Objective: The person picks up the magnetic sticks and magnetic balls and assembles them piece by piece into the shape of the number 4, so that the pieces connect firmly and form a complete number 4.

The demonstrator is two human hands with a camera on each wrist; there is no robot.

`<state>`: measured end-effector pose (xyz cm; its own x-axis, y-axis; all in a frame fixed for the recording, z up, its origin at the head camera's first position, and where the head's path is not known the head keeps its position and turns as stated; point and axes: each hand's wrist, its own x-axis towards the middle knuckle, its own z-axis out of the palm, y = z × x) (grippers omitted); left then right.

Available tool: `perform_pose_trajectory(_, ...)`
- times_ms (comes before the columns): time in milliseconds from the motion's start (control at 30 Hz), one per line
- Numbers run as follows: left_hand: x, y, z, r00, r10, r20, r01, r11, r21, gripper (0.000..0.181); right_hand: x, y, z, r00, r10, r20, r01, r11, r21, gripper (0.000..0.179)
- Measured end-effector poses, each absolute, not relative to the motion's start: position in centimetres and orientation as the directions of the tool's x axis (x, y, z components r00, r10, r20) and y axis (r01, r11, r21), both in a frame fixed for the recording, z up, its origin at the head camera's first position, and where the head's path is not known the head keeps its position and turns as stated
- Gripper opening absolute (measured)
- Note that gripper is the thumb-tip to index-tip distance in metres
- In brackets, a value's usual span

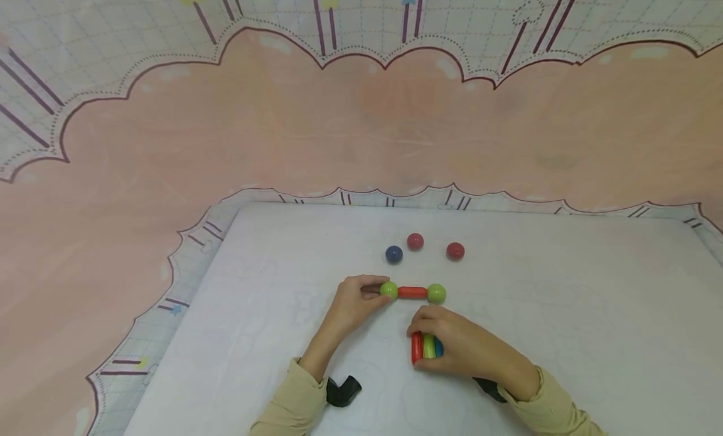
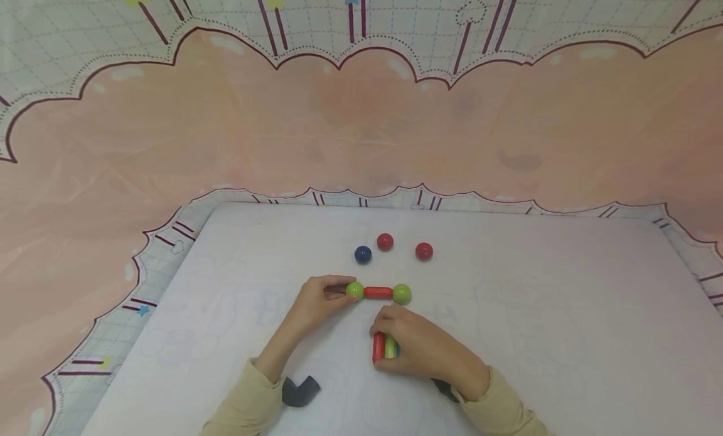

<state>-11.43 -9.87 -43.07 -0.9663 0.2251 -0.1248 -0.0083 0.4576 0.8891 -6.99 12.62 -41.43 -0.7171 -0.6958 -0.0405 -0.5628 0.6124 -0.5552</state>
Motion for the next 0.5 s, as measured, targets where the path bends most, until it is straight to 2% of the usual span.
perform_pose_trajectory(500,-11.32,-9.98,-43.11,-0.968,0.220,-0.118,-0.006,0.453,0.891,0.033,-7.58,12.72,-40.62,-0.715,-0.699,-0.033,-0.575,0.614,-0.541,0.037)
